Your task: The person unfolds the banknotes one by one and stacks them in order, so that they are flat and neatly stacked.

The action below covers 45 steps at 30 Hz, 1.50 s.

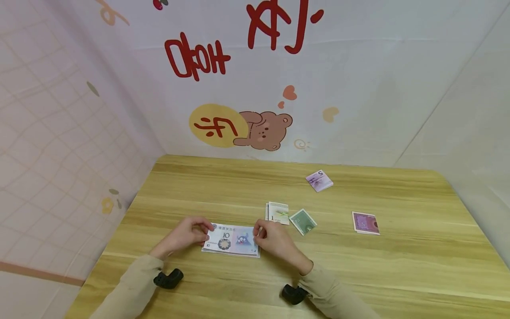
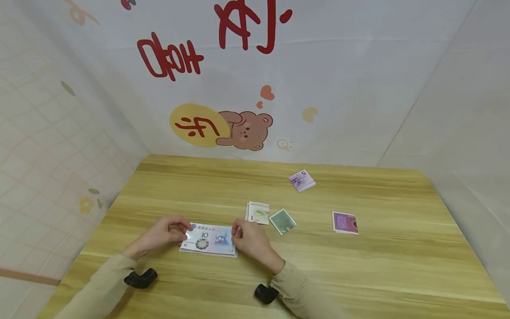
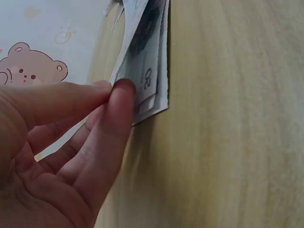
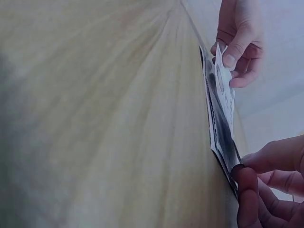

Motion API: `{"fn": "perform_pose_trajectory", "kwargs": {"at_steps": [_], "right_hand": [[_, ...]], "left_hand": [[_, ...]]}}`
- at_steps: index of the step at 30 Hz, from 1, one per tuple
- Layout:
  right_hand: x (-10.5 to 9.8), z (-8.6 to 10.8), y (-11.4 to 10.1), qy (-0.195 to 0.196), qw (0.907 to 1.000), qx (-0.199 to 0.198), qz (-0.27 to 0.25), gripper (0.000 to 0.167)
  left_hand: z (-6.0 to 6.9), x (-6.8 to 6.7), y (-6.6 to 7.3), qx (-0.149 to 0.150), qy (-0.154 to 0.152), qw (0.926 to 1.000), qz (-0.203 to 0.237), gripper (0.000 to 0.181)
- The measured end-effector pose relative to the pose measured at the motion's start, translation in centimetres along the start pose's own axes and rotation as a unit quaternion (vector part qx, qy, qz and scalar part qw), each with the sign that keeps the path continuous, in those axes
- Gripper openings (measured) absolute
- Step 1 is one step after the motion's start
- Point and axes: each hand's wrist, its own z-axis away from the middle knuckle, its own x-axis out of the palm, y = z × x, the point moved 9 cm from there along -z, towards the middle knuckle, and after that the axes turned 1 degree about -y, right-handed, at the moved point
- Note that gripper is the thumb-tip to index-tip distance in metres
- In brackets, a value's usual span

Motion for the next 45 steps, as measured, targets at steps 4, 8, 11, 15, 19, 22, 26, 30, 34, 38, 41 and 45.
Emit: {"fn": "perform_pose_trajectory", "kwargs": {"at_steps": [4,8,11,15,19,22,26,30,34,38,41,45], "right_hand": [[0.2,0.0,0.0,0.004,0.9999,0.004,0.012,0.013],[0.3,0.0,0.1,0.006,0.9998,0.007,0.021,0.014],[0.4,-0.1,0.2,0.003,0.9995,0.012,0.028,0.014],[0.5,-0.2,0.2,-0.005,0.9993,0.019,0.031,0.014],[0.6,-0.3,0.2,-0.013,0.999,0.027,0.034,0.015],[0.8,-0.4,0.3,-0.02,0.9984,0.035,0.039,0.016],[1.0,-0.4,0.4,-0.027,0.9978,0.042,0.044,0.017],[1.1,-0.5,0.5,-0.03,0.9973,0.051,0.042,0.016],[1.0,-0.4,0.6,-0.03,0.997,0.058,0.041,0.015],[0.7,-0.4,0.4,-0.029,0.9979,0.048,0.031,0.013],[0.7,-0.2,0.5,-0.04,0.9986,0.033,0.009,0.011],[0.6,0.1,0.5,-0.072,0.9969,0.007,-0.033,0.006]], "left_hand": [[0.0,0.2,0.1,0.015,0.001,0.9997,-0.019,0.022],[-0.2,0.3,0.0,0.026,0.0,0.9988,-0.041,0.021],[-0.2,0.3,-0.1,0.029,0.0,0.9983,-0.051,0.02],[-0.2,0.2,-0.2,0.026,0.001,0.9982,-0.053,0.02],[-0.3,0.1,-0.4,0.023,0.005,0.998,-0.059,0.02],[-0.3,0.0,-0.4,0.021,0.009,0.9978,-0.062,0.02],[-0.2,0.1,-0.5,0.016,0.009,0.9982,-0.056,0.02],[-0.2,0.3,-0.6,0.014,0.006,0.999,-0.041,0.021],[-0.2,0.3,-0.6,0.019,0.008,0.9987,-0.047,0.02],[-0.2,0.3,-0.7,0.011,0.008,0.9978,-0.064,0.018],[-0.1,0.2,-0.6,-0.006,0.006,0.9973,-0.073,0.019],[-0.3,0.3,-0.3,-0.018,-0.002,0.9965,-0.082,0.02]]}}
